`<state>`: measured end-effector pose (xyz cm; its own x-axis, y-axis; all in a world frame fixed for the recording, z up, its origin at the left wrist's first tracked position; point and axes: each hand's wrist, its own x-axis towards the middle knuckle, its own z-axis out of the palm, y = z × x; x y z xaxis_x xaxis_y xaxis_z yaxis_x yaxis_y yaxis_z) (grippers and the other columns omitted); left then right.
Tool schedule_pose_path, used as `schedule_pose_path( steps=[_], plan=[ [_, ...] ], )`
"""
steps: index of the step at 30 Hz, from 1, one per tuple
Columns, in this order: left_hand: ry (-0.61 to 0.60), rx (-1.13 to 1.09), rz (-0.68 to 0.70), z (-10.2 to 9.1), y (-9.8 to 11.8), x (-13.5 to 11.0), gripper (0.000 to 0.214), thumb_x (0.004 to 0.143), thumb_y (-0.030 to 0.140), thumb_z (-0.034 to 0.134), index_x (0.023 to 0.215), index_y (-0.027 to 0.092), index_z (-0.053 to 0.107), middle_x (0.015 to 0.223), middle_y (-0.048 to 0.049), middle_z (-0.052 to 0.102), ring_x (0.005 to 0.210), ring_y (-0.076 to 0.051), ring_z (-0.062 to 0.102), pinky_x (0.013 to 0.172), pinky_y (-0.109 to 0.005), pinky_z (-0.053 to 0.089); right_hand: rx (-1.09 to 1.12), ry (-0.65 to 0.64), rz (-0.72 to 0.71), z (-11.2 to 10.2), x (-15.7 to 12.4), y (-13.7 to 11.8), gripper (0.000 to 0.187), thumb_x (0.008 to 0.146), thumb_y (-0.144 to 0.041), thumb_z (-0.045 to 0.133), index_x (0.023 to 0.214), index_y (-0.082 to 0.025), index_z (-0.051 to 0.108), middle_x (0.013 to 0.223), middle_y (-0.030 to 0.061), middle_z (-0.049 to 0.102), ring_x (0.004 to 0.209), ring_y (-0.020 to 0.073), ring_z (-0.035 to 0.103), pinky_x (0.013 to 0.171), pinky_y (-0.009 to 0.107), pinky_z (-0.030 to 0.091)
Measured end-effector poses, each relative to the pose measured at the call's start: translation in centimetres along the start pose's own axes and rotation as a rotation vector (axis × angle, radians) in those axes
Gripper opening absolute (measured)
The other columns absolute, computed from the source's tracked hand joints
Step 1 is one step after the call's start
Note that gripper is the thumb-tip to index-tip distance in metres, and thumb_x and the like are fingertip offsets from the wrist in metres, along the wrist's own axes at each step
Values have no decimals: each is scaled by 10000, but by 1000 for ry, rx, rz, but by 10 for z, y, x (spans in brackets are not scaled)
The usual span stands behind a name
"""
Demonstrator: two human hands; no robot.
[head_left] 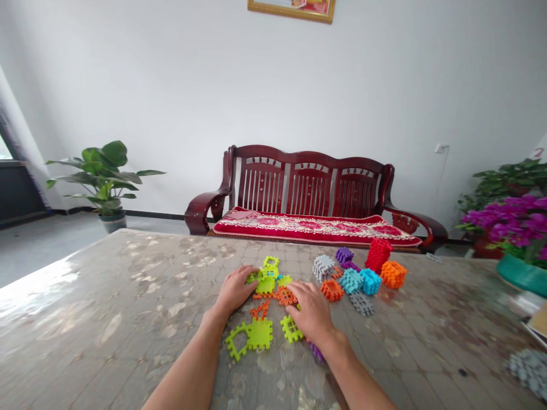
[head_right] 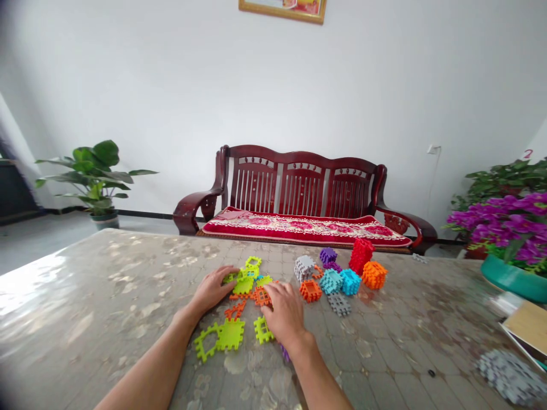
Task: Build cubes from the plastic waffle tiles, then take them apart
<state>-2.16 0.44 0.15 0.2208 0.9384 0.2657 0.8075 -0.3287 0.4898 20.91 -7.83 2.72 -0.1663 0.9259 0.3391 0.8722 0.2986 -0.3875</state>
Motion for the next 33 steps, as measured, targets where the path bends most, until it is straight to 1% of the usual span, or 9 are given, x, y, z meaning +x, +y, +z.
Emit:
schedule_pose_path(
  steps=[3,6,8,11,13,17,20,28,33],
  plan=[
    [-1,0,-10,-1,0,0,366,813,298,555,1165,288,653,1323,-35,613,1224,-210,554,1085,-346,363,-69,-16,2,2,0,1,337,829,-200,574,1140,-273,680,1133,29,705,1081,234,572,955,336,392],
    [-2,-1,-11,-1,0,0,373,813,299,554,1172,285,651,1331,-37,608,1228,-211,551,1082,-342,364,-83,18,48,3,1,5,264,872,-220,530,1061,-269,708,1031,43,727,1008,226,608,887,313,418],
    [-3,1,-6,0,0,0,376,817,304,547,1177,270,651,1332,-48,606,1224,-214,556,1076,-342,371,-33,65,138,3,3,8,306,877,-235,523,1137,-273,681,1048,46,727,991,215,633,855,294,434],
    [7,5,0,1,-1,0,383,816,304,546,1182,261,652,1334,-57,604,1224,-223,557,1077,-350,372,123,136,289,2,6,18,407,874,-253,504,1268,-258,605,1097,50,723,973,199,665,828,278,460],
    [11,11,1,2,-2,0,387,814,304,551,1186,261,650,1338,-57,602,1229,-225,554,1081,-353,368,201,151,320,2,8,27,416,873,-263,487,1272,-235,602,1112,58,722,988,201,669,848,286,469],
    [3,18,-3,2,-3,0,391,820,313,544,1195,263,645,1338,-56,602,1230,-220,553,1079,-348,369,189,130,291,3,7,39,439,854,-276,508,1270,-177,606,1209,101,680,1101,229,631,945,322,449],
    [1,18,2,1,-3,1,384,828,324,534,1189,264,647,1330,-55,607,1229,-217,554,1078,-342,370,164,136,270,4,6,38,444,813,-262,559,1244,-178,625,1244,104,658,1145,235,604,980,319,434],
    [1,0,-14,2,-4,1,375,821,336,547,1177,279,650,1341,-41,602,1234,-210,549,1086,-339,362,116,62,257,9,7,32,467,725,-229,630,1189,-184,650,1208,111,663,1130,245,602,978,311,430],
    [0,2,-10,2,-4,1,380,819,332,552,1182,280,650,1334,-35,609,1224,-209,556,1083,-333,366,64,59,241,9,8,30,415,735,-213,615,1146,-177,663,1185,120,666,1115,239,604,964,306,433]
  ],
)
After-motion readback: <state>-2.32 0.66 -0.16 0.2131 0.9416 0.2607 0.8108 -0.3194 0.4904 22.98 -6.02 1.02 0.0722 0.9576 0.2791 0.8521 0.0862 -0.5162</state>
